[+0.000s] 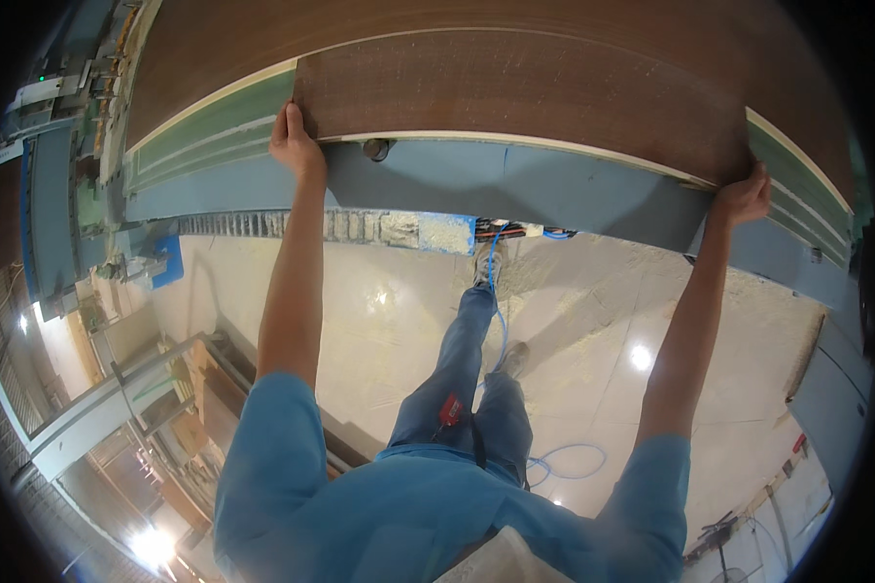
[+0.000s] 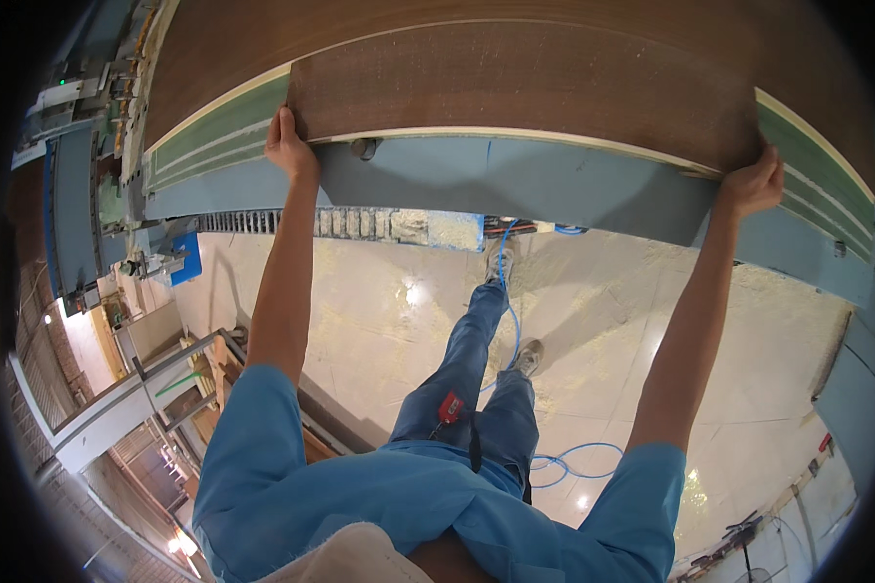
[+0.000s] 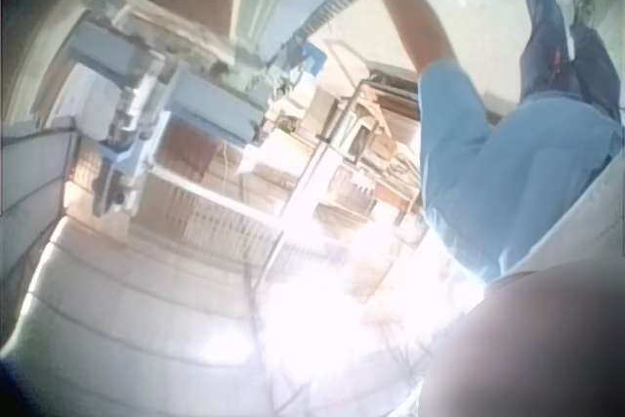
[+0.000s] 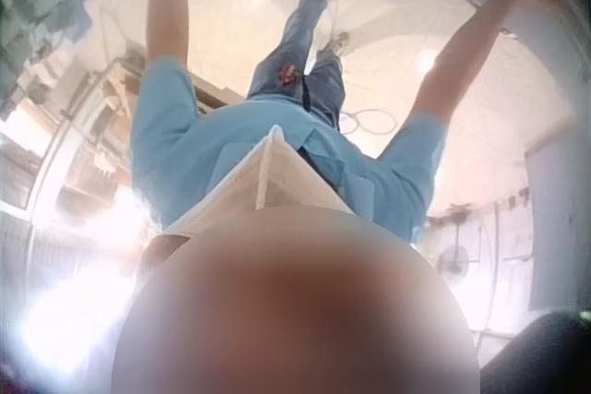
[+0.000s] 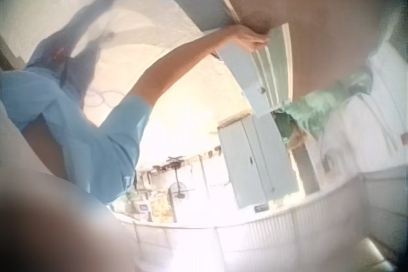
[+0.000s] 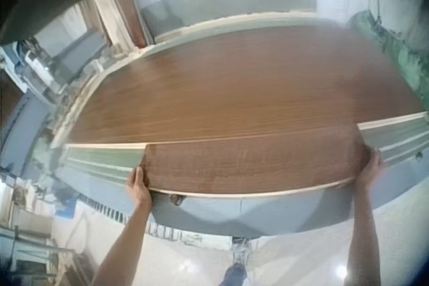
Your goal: The person places a wooden board onto a CNC machine bed, secures it with masking tape, and then operates the machine's control panel. The person subsequently measures the board with a tape measure.
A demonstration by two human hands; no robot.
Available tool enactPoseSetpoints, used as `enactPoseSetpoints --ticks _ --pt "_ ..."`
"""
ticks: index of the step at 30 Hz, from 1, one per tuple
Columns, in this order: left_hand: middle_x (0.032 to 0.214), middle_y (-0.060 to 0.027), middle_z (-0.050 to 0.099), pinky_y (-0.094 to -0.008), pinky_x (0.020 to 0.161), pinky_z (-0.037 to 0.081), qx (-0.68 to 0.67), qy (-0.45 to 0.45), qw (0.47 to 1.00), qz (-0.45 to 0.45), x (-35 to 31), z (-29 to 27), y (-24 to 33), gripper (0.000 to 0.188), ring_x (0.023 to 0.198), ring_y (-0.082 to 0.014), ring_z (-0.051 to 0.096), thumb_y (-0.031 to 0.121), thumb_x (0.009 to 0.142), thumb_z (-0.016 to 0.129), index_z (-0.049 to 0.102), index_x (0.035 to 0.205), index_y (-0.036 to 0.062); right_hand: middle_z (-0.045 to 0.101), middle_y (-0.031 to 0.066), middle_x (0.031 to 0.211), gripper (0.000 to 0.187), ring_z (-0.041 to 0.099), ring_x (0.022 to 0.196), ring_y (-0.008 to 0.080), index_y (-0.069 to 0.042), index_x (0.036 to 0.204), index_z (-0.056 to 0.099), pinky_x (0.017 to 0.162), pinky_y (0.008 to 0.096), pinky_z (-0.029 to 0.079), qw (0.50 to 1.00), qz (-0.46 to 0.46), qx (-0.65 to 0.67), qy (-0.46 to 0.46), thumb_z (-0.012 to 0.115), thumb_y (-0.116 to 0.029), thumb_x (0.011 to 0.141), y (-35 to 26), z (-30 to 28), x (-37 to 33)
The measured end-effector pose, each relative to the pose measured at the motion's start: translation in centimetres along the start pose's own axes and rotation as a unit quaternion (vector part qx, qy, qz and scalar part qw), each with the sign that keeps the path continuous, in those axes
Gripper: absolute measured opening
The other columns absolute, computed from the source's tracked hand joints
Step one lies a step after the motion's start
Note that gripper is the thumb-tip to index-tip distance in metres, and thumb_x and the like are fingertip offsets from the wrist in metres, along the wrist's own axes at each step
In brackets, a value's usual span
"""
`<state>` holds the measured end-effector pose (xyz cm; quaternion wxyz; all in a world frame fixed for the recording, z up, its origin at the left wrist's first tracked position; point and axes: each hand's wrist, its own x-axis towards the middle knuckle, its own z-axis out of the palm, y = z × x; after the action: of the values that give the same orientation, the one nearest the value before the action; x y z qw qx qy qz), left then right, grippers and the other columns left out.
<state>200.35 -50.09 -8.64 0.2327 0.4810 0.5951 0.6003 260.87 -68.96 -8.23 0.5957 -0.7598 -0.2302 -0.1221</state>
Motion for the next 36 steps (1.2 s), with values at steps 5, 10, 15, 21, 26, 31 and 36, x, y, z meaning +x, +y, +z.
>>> enactPoseSetpoints --ticks 5,10,15,21,26,31,36 --pt "0.121 -0.015 0.07 -0.0353 0.098 0.046 0.027 -0.029 0.998 -0.05 -0.5 -0.2 0.9 0.045 0.11 -0.0223 0.062 0.034 0.101 0.061 0.068 0.125 -0.0039 0.071 0.0139 0.079 0.04 0.059 0.072 0.0167 0.003 0.093 0.075 0.068 0.0374 0.05 1.0 -0.004 0.01 -0.001 0.06 -0.034 0.097 -0.4 -0.1 -0.3" --pt "0.127 -0.0163 0.067 -0.0363 0.1 0.046 0.077 -0.045 0.996 -0.017 -1.0 -0.2 2.2 0.048 0.115 -0.0232 0.061 0.035 0.104 0.055 0.064 0.129 -0.0051 0.068 0.0089 0.08 0.035 0.056 0.079 0.0131 0.005 0.092 0.071 0.072 0.0328 0.048 0.998 0.041 0.033 -0.017 0.061 -0.029 0.099 -1.8 -0.4 -0.7" --pt "0.126 -0.0155 0.066 -0.0362 0.097 0.049 0.052 -0.081 0.993 -0.065 -1.4 -0.1 2.8 0.049 0.112 -0.0233 0.062 0.034 0.106 0.052 0.059 0.134 -0.0048 0.07 0.0069 0.084 0.031 0.056 0.083 0.0133 0.003 0.095 0.071 0.077 0.0315 0.048 0.998 0.049 0.032 -0.023 0.061 -0.026 0.101 -2.3 -0.8 -0.8" --pt "0.128 -0.0178 0.066 -0.0382 0.101 0.048 0.073 -0.078 0.993 -0.058 -0.8 -0.8 1.6 0.05 0.116 -0.0265 0.062 0.036 0.105 0.053 0.061 0.133 -0.0042 0.07 0.0082 0.093 0.033 0.058 0.087 0.017 0.002 0.102 0.07 0.081 0.0333 0.048 0.998 0.053 0.0 -0.043 0.06 -0.029 0.102 -1.3 -1.0 -0.4" --pt "0.13 -0.0178 0.066 -0.0363 0.104 0.046 0.106 -0.076 0.99 -0.055 -0.9 -1.6 1.1 0.044 0.12 -0.0263 0.061 0.033 0.105 0.056 0.063 0.132 -0.0016 0.072 0.0112 0.107 0.034 0.061 0.097 0.0185 0.003 0.112 0.071 0.091 0.0357 0.049 0.996 0.053 0.022 -0.066 0.058 -0.028 0.104 -0.4 -1.2 -0.1" --pt "0.126 -0.0156 0.068 -0.0352 0.102 0.046 0.071 -0.075 0.994 -0.04 -1.3 -0.9 2.2 0.043 0.118 -0.0245 0.062 0.034 0.105 0.056 0.064 0.131 -0.0006 0.072 0.0174 0.105 0.045 0.065 0.094 0.0276 0.002 0.111 0.07 0.086 0.0384 0.05 0.99 0.002 -0.115 -0.079 0.058 -0.04 0.102 -0.6 -1.8 0.3" --pt "0.124 -0.0154 0.068 -0.0351 0.1 0.047 0.093 -0.065 0.992 -0.056 -1.1 -0.5 3.3 0.043 0.116 -0.0265 0.063 0.036 0.104 0.058 0.066 0.128 0.0017 0.072 0.018 0.103 0.041 0.067 0.093 0.0333 -0.002 0.109 0.07 0.083 0.042 0.051 0.98 0.001 -0.174 -0.098 0.056 -0.039 0.102 -0.8 -1.8 0.0"
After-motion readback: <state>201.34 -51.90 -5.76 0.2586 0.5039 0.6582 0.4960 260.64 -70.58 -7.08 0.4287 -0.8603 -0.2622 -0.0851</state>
